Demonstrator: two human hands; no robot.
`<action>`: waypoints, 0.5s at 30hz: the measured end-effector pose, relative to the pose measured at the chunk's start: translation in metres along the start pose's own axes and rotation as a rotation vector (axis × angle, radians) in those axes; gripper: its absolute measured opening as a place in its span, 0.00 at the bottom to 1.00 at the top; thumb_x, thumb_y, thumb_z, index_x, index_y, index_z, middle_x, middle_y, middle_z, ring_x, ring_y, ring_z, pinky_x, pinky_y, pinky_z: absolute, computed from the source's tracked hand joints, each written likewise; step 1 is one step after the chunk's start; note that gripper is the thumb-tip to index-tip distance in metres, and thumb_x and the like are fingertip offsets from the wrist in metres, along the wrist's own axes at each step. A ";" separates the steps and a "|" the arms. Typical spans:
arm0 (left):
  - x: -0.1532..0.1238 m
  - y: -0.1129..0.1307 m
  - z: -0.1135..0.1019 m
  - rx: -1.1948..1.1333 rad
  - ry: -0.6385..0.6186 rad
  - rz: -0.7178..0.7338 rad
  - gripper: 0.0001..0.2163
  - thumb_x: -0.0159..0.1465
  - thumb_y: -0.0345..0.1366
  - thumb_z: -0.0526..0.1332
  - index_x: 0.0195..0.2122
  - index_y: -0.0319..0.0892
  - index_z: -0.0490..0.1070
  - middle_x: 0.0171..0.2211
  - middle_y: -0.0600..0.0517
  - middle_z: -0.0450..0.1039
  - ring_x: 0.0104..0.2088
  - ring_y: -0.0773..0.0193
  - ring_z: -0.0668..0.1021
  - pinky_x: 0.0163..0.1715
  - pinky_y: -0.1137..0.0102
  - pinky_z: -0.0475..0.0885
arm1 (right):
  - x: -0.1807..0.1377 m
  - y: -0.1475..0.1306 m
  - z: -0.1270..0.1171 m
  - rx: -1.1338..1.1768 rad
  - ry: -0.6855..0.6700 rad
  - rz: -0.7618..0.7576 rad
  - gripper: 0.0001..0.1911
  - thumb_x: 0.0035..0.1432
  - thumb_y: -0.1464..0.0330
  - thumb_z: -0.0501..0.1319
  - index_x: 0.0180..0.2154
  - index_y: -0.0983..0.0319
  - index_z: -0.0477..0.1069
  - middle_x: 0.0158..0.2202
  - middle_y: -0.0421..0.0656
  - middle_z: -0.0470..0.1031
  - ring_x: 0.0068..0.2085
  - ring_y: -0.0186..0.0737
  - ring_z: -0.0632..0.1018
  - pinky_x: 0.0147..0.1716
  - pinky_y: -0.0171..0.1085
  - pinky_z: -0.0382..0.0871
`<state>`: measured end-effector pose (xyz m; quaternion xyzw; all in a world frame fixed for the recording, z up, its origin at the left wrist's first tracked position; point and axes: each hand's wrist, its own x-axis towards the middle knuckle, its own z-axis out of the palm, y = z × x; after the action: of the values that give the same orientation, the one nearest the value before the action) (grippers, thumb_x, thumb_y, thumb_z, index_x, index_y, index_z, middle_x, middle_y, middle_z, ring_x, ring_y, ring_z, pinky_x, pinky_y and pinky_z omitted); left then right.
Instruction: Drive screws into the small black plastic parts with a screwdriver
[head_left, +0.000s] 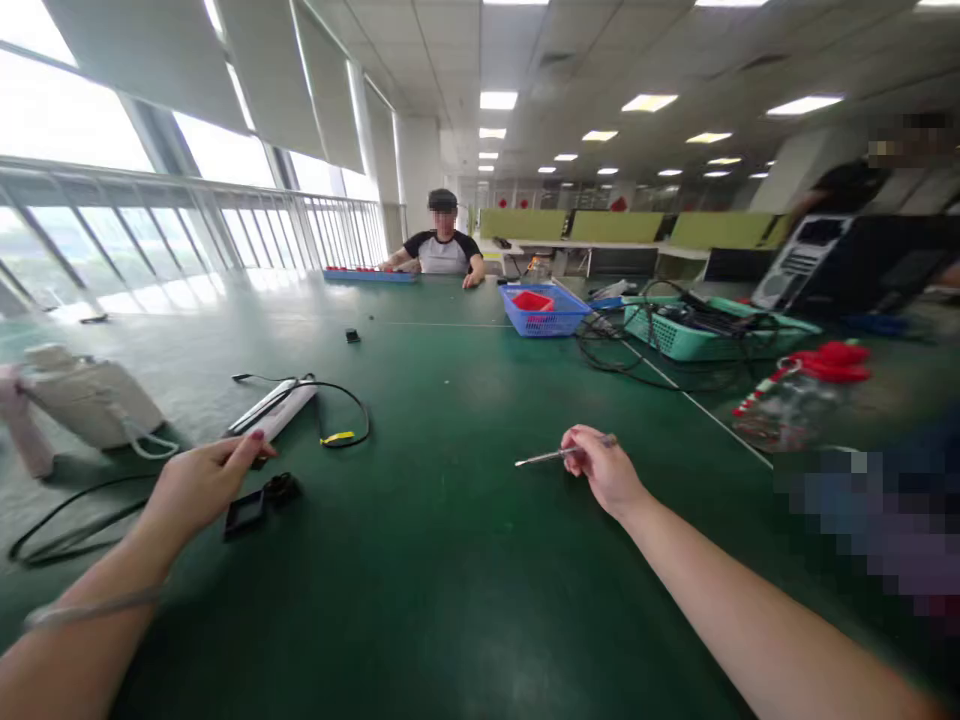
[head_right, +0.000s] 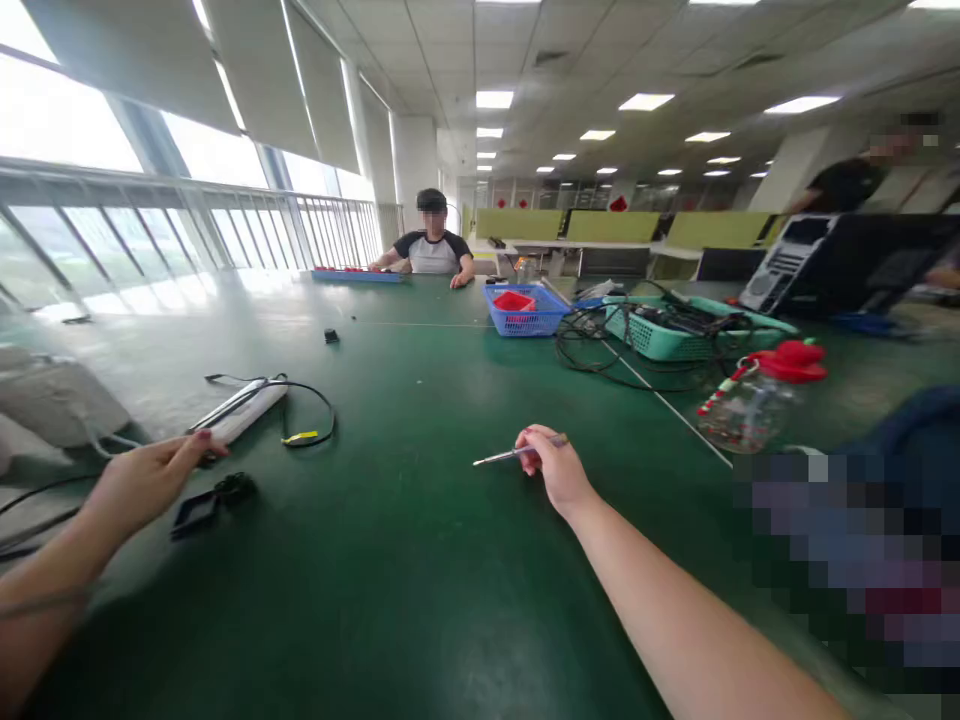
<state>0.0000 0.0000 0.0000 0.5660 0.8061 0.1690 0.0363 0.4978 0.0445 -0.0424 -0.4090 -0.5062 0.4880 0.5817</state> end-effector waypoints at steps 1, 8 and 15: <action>0.000 -0.001 0.000 0.011 0.005 0.003 0.24 0.63 0.55 0.45 0.41 0.50 0.78 0.40 0.52 0.79 0.42 0.55 0.77 0.37 0.71 0.65 | 0.000 0.000 0.000 0.003 -0.002 0.000 0.12 0.52 0.63 0.61 0.23 0.63 0.71 0.19 0.38 0.66 0.20 0.31 0.66 0.18 0.31 0.58; -0.006 0.003 0.000 0.094 -0.113 0.070 0.25 0.63 0.54 0.45 0.46 0.51 0.77 0.35 0.50 0.80 0.36 0.56 0.78 0.33 0.70 0.65 | -0.002 -0.003 0.000 -0.013 -0.033 0.006 0.12 0.54 0.62 0.61 0.23 0.63 0.71 0.17 0.38 0.65 0.20 0.31 0.66 0.18 0.31 0.58; -0.011 0.015 0.003 0.202 -0.173 0.102 0.27 0.63 0.56 0.43 0.48 0.51 0.77 0.39 0.45 0.79 0.40 0.51 0.78 0.34 0.67 0.65 | -0.005 -0.007 0.002 -0.062 -0.055 -0.002 0.12 0.55 0.63 0.60 0.23 0.63 0.71 0.18 0.38 0.65 0.21 0.32 0.67 0.19 0.31 0.59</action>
<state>0.0183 -0.0047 0.0009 0.6194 0.7831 0.0392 0.0398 0.4973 0.0385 -0.0359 -0.4126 -0.5375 0.4824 0.5551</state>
